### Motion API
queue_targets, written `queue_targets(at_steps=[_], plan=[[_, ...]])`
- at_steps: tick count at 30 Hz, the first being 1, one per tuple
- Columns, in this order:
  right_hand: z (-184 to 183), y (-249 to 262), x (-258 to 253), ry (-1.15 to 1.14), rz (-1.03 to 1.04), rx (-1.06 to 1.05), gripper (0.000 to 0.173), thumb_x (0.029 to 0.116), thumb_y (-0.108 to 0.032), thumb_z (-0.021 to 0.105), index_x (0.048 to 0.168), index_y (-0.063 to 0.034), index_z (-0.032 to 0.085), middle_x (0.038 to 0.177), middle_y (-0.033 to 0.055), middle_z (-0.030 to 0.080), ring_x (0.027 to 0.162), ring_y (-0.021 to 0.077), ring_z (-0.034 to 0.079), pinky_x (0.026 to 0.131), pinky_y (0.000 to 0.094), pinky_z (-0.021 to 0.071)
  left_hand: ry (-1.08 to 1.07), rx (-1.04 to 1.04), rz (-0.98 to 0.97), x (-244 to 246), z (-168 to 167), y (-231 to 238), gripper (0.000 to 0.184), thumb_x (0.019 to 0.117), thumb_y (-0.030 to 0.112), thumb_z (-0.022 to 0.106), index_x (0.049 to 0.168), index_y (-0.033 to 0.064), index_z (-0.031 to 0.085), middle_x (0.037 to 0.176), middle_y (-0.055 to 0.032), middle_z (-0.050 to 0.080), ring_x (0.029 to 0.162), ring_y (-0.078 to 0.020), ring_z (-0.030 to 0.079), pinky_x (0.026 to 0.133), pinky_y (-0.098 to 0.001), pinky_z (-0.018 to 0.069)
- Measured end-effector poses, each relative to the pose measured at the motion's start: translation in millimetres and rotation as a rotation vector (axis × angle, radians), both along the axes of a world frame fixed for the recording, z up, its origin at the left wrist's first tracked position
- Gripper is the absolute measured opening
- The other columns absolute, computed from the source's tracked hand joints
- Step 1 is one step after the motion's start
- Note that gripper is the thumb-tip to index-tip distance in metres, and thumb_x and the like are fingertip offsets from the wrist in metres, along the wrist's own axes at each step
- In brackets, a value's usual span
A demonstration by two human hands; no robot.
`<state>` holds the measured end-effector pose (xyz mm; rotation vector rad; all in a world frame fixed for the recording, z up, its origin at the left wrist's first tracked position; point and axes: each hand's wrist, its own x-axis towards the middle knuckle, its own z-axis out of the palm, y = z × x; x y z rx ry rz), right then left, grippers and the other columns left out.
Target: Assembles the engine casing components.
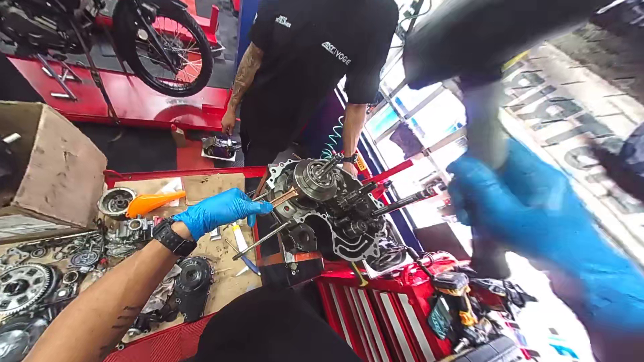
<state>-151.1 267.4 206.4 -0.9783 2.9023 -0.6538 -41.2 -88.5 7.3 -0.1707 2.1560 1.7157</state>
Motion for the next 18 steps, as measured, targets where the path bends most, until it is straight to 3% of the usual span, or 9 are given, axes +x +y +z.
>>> queue_targets(at_steps=[3, 5, 8, 9, 11, 13, 15, 18], plan=[[-10, -3, -2, -0.108, -0.001, 0.303, 0.038, 0.1034, -0.05, 0.046, 0.106, -0.014, 0.057, 0.068, 0.0004, 0.05, 0.055, 0.015, 0.052, 0.049, 0.0392, 0.0424, -0.005, 0.011, -0.005, 0, 3, 1, 0.049, 0.1042, 0.042, 0.057, 0.064, 0.0144, 0.063, 0.051, 0.0096, 0.047, 0.04, -0.0009, 0.031, 0.041, -0.0212, 0.0249], [6, 3, -1, -0.026, 0.022, 0.258, 0.039, 0.1019, -0.056, 0.047, 0.101, -0.0197, 0.061, 0.063, -0.0036, 0.053, 0.051, 0.0108, 0.053, 0.046, 0.0357, 0.0446, -0.008, 0.013, 0.002, 0, 3, 1, 0.049, 0.1036, 0.043, 0.058, 0.064, 0.0142, 0.064, 0.051, 0.0096, 0.047, 0.041, -0.0009, 0.032, 0.041, -0.0213, 0.0253], [9, 7, 4, 0.069, 0.008, -0.055, 0.034, 0.1036, -0.047, 0.051, 0.112, -0.0151, 0.06, 0.067, -0.0026, 0.054, 0.05, 0.0094, 0.055, 0.045, 0.0324, 0.0492, -0.006, 0.033, 0.003, -1, -1, 0, 0.049, 0.1028, 0.042, 0.059, 0.063, 0.0145, 0.063, 0.05, 0.0093, 0.045, 0.041, -0.0014, 0.031, 0.041, -0.0218, 0.0251], [1, 6, 4, 0.041, -0.007, -0.059, 0.035, 0.1045, -0.046, 0.05, 0.116, -0.014, 0.058, 0.069, -0.0025, 0.054, 0.052, 0.0093, 0.055, 0.046, 0.0324, 0.0506, -0.008, 0.04, 0.002, -1, -2, 0, 0.049, 0.1028, 0.041, 0.06, 0.062, 0.0147, 0.063, 0.049, 0.0095, 0.044, 0.04, -0.0014, 0.03, 0.041, -0.0218, 0.0245], [-15, 1, 0, -0.099, -0.037, 0.167, 0.038, 0.1051, -0.046, 0.046, 0.114, -0.0112, 0.057, 0.069, 0.0006, 0.051, 0.055, 0.014, 0.053, 0.049, 0.0382, 0.0456, -0.013, 0.042, 0.004, 0, 0, 0, 0.049, 0.1031, 0.041, 0.059, 0.062, 0.0145, 0.062, 0.049, 0.0098, 0.043, 0.039, -0.0011, 0.029, 0.04, -0.0214, 0.0235], [-14, -2, -6, -0.149, -0.056, 0.33, 0.039, 0.1046, -0.051, 0.044, 0.106, -0.0134, 0.055, 0.068, 0.0014, 0.051, 0.055, 0.0163, 0.054, 0.05, 0.04, 0.044, -0.005, 0.012, -0.005, -3, 4, -1, 0.048, 0.1035, 0.041, 0.058, 0.064, 0.0142, 0.063, 0.049, 0.0098, 0.043, 0.04, -0.0011, 0.03, 0.04, -0.0211, 0.024], [-12, 1, -7, -0.188, -0.074, 0.309, 0.039, 0.1047, -0.051, 0.046, 0.106, -0.014, 0.058, 0.068, 0.001, 0.053, 0.054, 0.0151, 0.055, 0.049, 0.0377, 0.0462, 0.0, -0.026, -0.019, 2, -1, 1, 0.049, 0.1036, 0.043, 0.057, 0.065, 0.0142, 0.064, 0.051, 0.0098, 0.047, 0.042, -0.0016, 0.032, 0.042, -0.0225, 0.0271], [-15, 2, -7, -0.225, -0.083, 0.231, 0.036, 0.106, -0.044, 0.049, 0.113, -0.0102, 0.06, 0.074, 0.0053, 0.056, 0.061, 0.0196, 0.056, 0.056, 0.0429, 0.0476, 0.056, -0.071, -0.027, 1, 0, 0, 0.051, 0.1034, 0.046, 0.056, 0.065, 0.0133, 0.066, 0.054, 0.0089, 0.053, 0.045, -0.0021, 0.037, 0.047, -0.025, 0.0316]])
